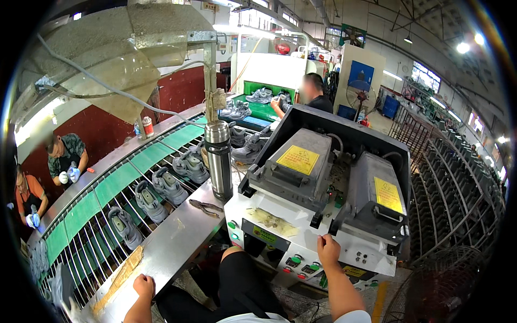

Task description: The person takes shoes from a conveyor belt, places them into a press machine, operates the machine by pressing buttons, and then returns the shoes to the belt.

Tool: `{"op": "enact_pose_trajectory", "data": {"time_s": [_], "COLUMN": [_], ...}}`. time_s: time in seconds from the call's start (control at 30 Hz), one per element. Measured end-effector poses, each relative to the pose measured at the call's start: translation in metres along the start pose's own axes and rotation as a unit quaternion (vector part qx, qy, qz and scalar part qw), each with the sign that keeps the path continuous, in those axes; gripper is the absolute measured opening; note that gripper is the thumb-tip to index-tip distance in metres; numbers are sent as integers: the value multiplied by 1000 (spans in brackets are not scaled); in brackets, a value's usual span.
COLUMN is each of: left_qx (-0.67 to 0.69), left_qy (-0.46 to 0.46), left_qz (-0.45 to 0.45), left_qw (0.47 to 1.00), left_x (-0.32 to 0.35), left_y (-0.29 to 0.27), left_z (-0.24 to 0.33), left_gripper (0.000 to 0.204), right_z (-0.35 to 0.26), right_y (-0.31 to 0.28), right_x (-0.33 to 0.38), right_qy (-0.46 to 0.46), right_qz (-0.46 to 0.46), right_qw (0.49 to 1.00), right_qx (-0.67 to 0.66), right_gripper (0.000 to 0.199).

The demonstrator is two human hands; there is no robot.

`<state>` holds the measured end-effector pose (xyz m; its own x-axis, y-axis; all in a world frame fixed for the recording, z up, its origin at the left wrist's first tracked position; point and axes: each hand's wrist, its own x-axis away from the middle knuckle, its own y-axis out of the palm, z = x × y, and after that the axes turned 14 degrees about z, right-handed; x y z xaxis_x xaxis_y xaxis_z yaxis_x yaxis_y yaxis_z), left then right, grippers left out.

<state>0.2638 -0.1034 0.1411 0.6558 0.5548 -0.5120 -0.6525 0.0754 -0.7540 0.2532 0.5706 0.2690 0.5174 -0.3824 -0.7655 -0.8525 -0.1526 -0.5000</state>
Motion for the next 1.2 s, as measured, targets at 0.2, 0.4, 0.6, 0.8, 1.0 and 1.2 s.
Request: {"op": "enact_pose_trajectory", "data": {"time_s": [0.2, 0.4, 0.6, 0.8, 1.0, 1.2], "left_qx": [-3, -5, -3, 0, 5, 2], "left_qy": [1, 15, 4, 12, 12, 13], "left_qz": [13, 19, 9, 8, 16, 14], "left_qw": [1000, 1000, 1000, 1000, 1000, 1000], "left_x": [2, 3, 4, 6, 8, 8], "left_y": [-7, -6, -10, -13, -16, -19], "left_z": [4, -1, -2, -5, -6, -7], "left_gripper": [21, 23, 21, 21, 22, 22], "right_z": [-2, -5, -10, -14, -15, -17], "right_y": [-1, -4, -6, -7, -6, -10], "right_x": [3, 4, 3, 1, 1, 1], "right_qy": [9, 4, 7, 10, -16, -10], "right_qz": [46, 63, 56, 43, 45, 39], "right_qw": [999, 998, 998, 999, 998, 998], "right_qx": [-2, 8, -3, 19, 35, 49], "right_gripper": [23, 26, 26, 26, 26, 25]}}
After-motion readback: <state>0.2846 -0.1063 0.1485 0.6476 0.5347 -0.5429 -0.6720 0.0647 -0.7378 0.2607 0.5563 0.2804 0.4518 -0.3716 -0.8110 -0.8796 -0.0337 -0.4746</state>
